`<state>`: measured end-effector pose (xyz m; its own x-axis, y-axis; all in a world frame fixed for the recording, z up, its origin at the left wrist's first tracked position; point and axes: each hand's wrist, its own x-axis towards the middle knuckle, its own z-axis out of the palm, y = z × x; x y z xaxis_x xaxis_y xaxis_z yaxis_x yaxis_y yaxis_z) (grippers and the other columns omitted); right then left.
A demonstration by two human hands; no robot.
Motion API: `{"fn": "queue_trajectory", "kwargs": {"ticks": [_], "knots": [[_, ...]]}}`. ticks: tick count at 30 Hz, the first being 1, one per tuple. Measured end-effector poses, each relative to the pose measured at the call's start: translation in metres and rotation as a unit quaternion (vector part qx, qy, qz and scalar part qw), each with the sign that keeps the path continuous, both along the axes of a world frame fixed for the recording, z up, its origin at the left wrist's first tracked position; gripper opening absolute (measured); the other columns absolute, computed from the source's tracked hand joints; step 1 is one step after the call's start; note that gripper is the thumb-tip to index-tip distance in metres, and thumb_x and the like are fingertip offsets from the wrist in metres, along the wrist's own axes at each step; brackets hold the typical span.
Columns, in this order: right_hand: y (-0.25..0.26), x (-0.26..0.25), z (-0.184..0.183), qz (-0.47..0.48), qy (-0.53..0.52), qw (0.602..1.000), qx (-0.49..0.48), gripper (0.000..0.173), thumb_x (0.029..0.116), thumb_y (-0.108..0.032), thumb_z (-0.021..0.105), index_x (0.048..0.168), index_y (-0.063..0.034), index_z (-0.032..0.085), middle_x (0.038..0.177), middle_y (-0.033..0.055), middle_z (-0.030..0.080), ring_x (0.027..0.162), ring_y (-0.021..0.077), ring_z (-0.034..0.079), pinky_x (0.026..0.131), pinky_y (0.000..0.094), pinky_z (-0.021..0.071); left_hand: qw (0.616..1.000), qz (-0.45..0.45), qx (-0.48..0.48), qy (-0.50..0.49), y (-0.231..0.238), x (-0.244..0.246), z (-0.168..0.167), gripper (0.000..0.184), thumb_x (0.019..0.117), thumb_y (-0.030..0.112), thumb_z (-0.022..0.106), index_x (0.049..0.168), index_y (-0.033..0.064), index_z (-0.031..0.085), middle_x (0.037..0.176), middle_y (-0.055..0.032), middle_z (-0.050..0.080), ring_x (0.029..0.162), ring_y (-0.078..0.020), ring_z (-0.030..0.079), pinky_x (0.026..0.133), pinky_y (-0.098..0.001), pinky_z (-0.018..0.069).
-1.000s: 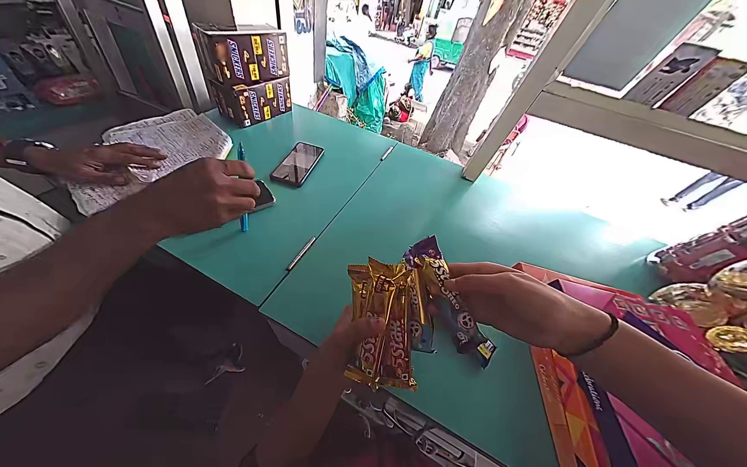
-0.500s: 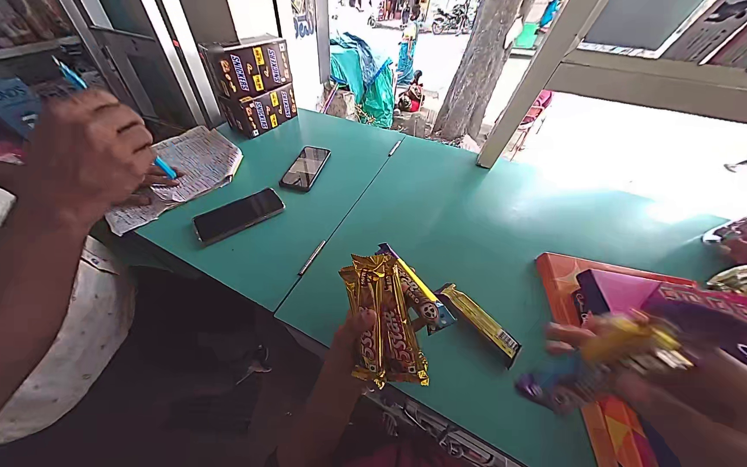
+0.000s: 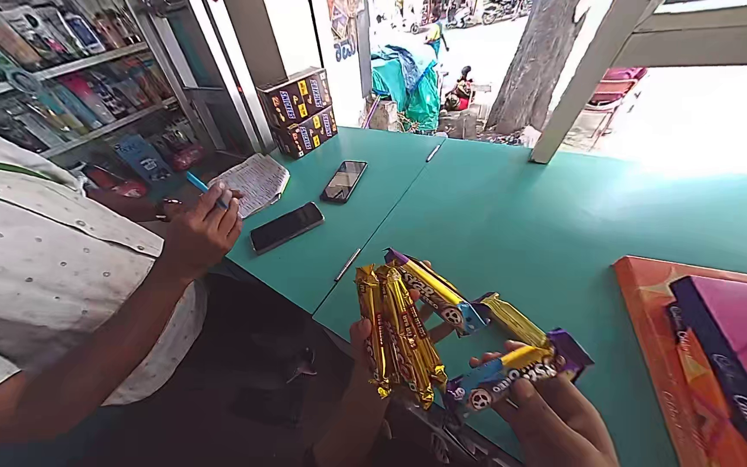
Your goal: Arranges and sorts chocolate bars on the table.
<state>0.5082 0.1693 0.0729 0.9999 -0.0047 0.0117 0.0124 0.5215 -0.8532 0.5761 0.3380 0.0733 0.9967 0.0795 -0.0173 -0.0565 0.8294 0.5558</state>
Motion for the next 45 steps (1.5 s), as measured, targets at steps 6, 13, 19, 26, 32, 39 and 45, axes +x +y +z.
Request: {"fn": "queue_trajectory", "kwargs": {"ticks": [6, 13, 19, 26, 32, 39, 45], "knots": [[-0.008, 0.010, -0.021, 0.016, -0.048, 0.999, -0.014, 0.041, 0.0968, -0.017, 0.069, 0.135, -0.0056, 0.058, 0.119, 0.0074, 0.074, 0.105, 0.0202, 0.074, 0.089, 0.0338, 0.0629, 0.980, -0.105, 0.015, -0.166, 0.019, -0.007, -0.037, 0.053, 0.0869, 0.054, 0.070, 0.121, 0.0136, 0.073, 0.122, -0.0041, 0.073, 0.117, -0.0177, 0.068, 0.099, -0.0369, 0.0559], [-0.012, 0.013, -0.022, 0.011, -0.040, 0.999, 0.010, 0.040, 0.0951, -0.015, 0.071, 0.132, -0.0058, 0.060, 0.117, 0.0077, 0.075, 0.106, 0.0196, 0.074, 0.090, 0.0340, 0.0624, 0.979, -0.052, 0.071, -0.185, 0.015, -0.012, -0.027, 0.026, 0.0933, 0.036, 0.067, 0.106, 0.0159, 0.078, 0.099, 0.0017, 0.078, 0.093, -0.0036, 0.073, 0.084, -0.0212, 0.0592], [-0.010, 0.014, -0.018, -0.010, 0.005, 0.999, 0.033, 0.037, 0.0964, -0.013, 0.068, 0.131, -0.0035, 0.058, 0.118, 0.0103, 0.073, 0.104, 0.0202, 0.074, 0.088, 0.0333, 0.0628, 0.989, -0.069, -0.013, -0.127, 0.010, -0.017, -0.030, 0.029, 0.0874, 0.035, 0.074, 0.104, 0.0106, 0.078, 0.101, -0.0046, 0.078, 0.094, -0.0117, 0.075, 0.084, -0.0284, 0.0612], [-0.010, 0.012, -0.015, -0.009, 0.013, 1.000, 0.024, 0.028, 0.1024, -0.008, 0.055, 0.130, -0.0048, 0.055, 0.128, 0.0072, 0.071, 0.106, 0.0170, 0.073, 0.088, 0.0313, 0.0626, 0.966, -0.162, -0.151, -0.132, 0.012, -0.017, -0.043, 0.050, 0.0865, 0.042, 0.075, 0.123, 0.0085, 0.070, 0.130, -0.0146, 0.068, 0.123, -0.0313, 0.064, 0.102, -0.0476, 0.0533], [-0.007, 0.015, -0.009, -0.049, 0.042, 0.997, 0.035, 0.023, 0.1048, 0.001, 0.041, 0.124, -0.0072, 0.051, 0.124, 0.0065, 0.072, 0.108, 0.0193, 0.074, 0.090, 0.0325, 0.0631, 0.975, -0.156, -0.117, -0.103, 0.019, -0.012, -0.050, 0.068, 0.0754, 0.050, 0.081, 0.129, 0.0094, 0.067, 0.147, -0.0229, 0.054, 0.137, -0.0439, 0.050, 0.106, -0.0566, 0.0473], [-0.010, 0.017, -0.014, -0.164, 0.037, 0.983, 0.070, 0.024, 0.1058, 0.000, 0.036, 0.126, -0.0069, 0.048, 0.117, 0.0084, 0.073, 0.105, 0.0176, 0.074, 0.086, 0.0300, 0.0632, 0.996, -0.082, 0.027, 0.003, 0.018, -0.029, -0.014, 0.051, 0.0822, 0.034, 0.081, 0.118, 0.0030, 0.061, 0.107, -0.0148, 0.073, 0.102, -0.0226, 0.074, 0.090, -0.0372, 0.0610], [-0.015, 0.015, -0.019, -0.159, -0.034, 0.977, 0.141, 0.024, 0.1056, -0.007, 0.047, 0.129, -0.0109, 0.050, 0.119, 0.0099, 0.074, 0.109, 0.0231, 0.073, 0.093, 0.0362, 0.0619, 0.992, -0.118, 0.049, 0.009, 0.017, -0.025, -0.010, 0.033, 0.0845, 0.032, 0.079, 0.107, 0.0095, 0.071, 0.096, -0.0090, 0.076, 0.089, -0.0156, 0.075, 0.081, -0.0322, 0.0627]]}}
